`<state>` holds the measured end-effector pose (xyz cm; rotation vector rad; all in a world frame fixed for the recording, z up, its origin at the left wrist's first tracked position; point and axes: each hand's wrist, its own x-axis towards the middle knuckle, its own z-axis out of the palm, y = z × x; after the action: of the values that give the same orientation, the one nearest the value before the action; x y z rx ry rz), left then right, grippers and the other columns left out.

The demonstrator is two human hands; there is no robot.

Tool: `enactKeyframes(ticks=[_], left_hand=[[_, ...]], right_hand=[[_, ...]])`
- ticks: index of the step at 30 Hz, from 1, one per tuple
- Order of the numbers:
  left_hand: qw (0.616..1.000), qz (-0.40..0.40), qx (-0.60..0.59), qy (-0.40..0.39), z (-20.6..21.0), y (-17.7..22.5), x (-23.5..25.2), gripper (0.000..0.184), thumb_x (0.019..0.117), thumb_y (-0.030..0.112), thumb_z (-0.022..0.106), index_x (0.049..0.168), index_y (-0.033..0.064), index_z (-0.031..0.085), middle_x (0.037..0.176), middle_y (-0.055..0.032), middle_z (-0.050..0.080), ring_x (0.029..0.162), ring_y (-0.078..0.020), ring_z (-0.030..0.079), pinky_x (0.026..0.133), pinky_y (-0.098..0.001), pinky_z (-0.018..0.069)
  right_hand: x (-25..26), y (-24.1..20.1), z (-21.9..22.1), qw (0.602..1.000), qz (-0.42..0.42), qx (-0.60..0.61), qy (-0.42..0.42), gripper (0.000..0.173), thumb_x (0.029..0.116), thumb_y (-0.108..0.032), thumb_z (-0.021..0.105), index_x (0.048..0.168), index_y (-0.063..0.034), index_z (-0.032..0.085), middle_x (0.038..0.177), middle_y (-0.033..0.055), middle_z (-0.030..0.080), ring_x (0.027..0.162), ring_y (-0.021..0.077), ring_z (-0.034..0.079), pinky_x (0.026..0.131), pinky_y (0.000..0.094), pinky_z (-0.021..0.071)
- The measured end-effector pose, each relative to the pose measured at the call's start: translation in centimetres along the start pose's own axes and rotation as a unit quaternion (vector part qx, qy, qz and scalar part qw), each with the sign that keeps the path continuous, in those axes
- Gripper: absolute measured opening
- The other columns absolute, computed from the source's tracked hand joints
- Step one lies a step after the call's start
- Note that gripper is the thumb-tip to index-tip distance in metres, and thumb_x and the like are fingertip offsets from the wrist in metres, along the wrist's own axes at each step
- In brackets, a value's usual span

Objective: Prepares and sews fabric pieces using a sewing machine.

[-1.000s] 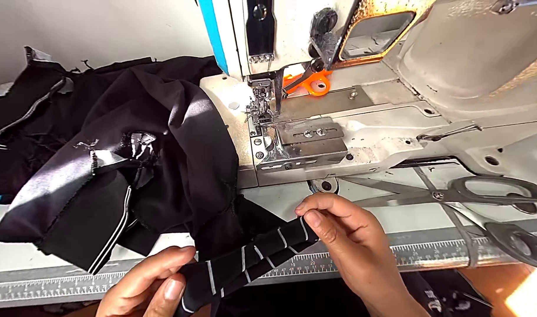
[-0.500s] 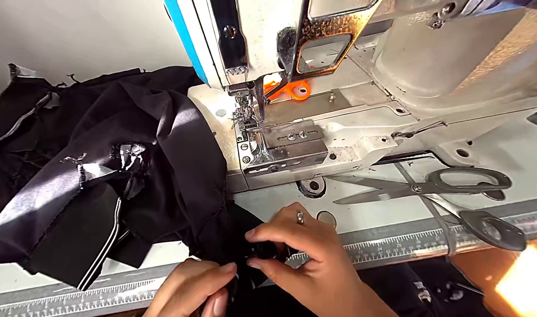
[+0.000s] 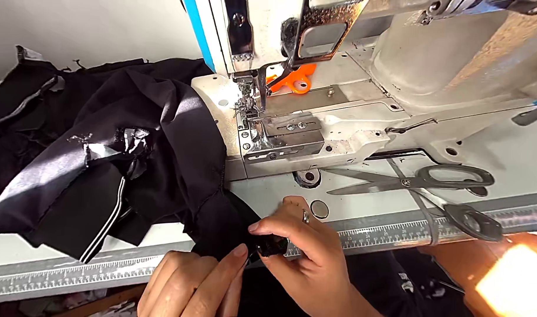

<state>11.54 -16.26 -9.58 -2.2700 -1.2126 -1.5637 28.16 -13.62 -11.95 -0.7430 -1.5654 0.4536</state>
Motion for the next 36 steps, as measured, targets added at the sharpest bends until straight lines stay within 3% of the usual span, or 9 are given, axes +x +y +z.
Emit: enactKeyframes(ticks=[4,8,13,28,31,33,36], left_hand=[[1.000,-0.002,0.007,-0.005,0.2,0.1,-0.3,0.009,0.1005,0.020,0.063,0.103,0.0129,0.069,0.074,-0.0009,0.049,0.069,-0.0088,0.047,0.069,-0.0191,0.0368],[1.000,0.007,0.015,-0.004,0.3,0.1,-0.5,0.011,0.1018,0.021,0.061,0.105,0.0140,0.069,0.074,-0.0001,0.050,0.068,-0.0090,0.047,0.068,-0.0204,0.0364],[1.000,0.009,0.015,0.008,0.6,0.1,-0.5,0.012,0.1013,0.020,0.060,0.105,0.0137,0.070,0.073,-0.0002,0.051,0.067,-0.0091,0.047,0.067,-0.0207,0.0363],[1.000,0.010,0.023,0.006,1.2,-0.1,-0.4,0.016,0.1019,0.021,0.059,0.109,0.0158,0.072,0.071,0.0003,0.051,0.068,-0.0101,0.047,0.067,-0.0231,0.0352],[0.999,-0.002,0.048,0.022,1.0,0.2,-0.2,0.016,0.1008,0.021,0.058,0.105,0.0160,0.072,0.068,0.0003,0.049,0.065,-0.0107,0.045,0.067,-0.0244,0.0333],[0.998,-0.008,0.053,0.027,1.0,0.2,-0.2,0.016,0.0999,0.019,0.057,0.104,0.0160,0.072,0.067,0.0004,0.050,0.065,-0.0107,0.045,0.067,-0.0243,0.0331],[0.999,-0.014,0.039,0.033,1.0,0.1,-0.5,0.017,0.1004,0.019,0.056,0.105,0.0155,0.072,0.068,-0.0001,0.050,0.066,-0.0105,0.045,0.067,-0.0231,0.0341]], right_hand=[[-0.1,0.0,-0.2,1.000,0.002,0.012,0.012,0.011,0.0930,-0.013,0.070,0.104,-0.0129,0.071,0.085,-0.0021,0.066,0.085,0.0020,0.060,0.091,0.0220,0.0426],[-0.3,-0.4,-0.3,1.000,-0.002,0.001,0.008,0.016,0.0941,-0.014,0.069,0.110,-0.0145,0.071,0.091,-0.0029,0.070,0.086,0.0012,0.062,0.092,0.0240,0.0443],[-0.2,-0.6,-0.5,0.998,-0.037,-0.044,0.018,0.015,0.0968,-0.016,0.068,0.110,-0.0197,0.072,0.089,-0.0046,0.064,0.086,0.0012,0.058,0.092,0.0237,0.0422],[0.1,-0.6,-0.8,0.992,-0.095,-0.084,0.023,0.005,0.0941,-0.018,0.068,0.098,-0.0184,0.064,0.093,-0.0051,0.060,0.089,0.0017,0.057,0.091,0.0223,0.0428],[-0.1,-0.6,-0.6,0.989,-0.119,-0.082,0.019,0.004,0.0955,-0.018,0.068,0.097,-0.0175,0.064,0.091,-0.0040,0.058,0.088,0.0036,0.057,0.096,0.0268,0.0428],[-0.4,-0.4,-0.7,0.988,-0.127,-0.087,0.017,0.004,0.0965,-0.018,0.067,0.098,-0.0183,0.064,0.093,-0.0042,0.058,0.090,0.0036,0.057,0.100,0.0287,0.0414],[-0.6,-0.3,-1.2,0.988,-0.132,-0.070,0.034,0.007,0.0970,-0.022,0.066,0.103,-0.0215,0.063,0.102,-0.0068,0.059,0.095,0.0021,0.058,0.098,0.0257,0.0420]])
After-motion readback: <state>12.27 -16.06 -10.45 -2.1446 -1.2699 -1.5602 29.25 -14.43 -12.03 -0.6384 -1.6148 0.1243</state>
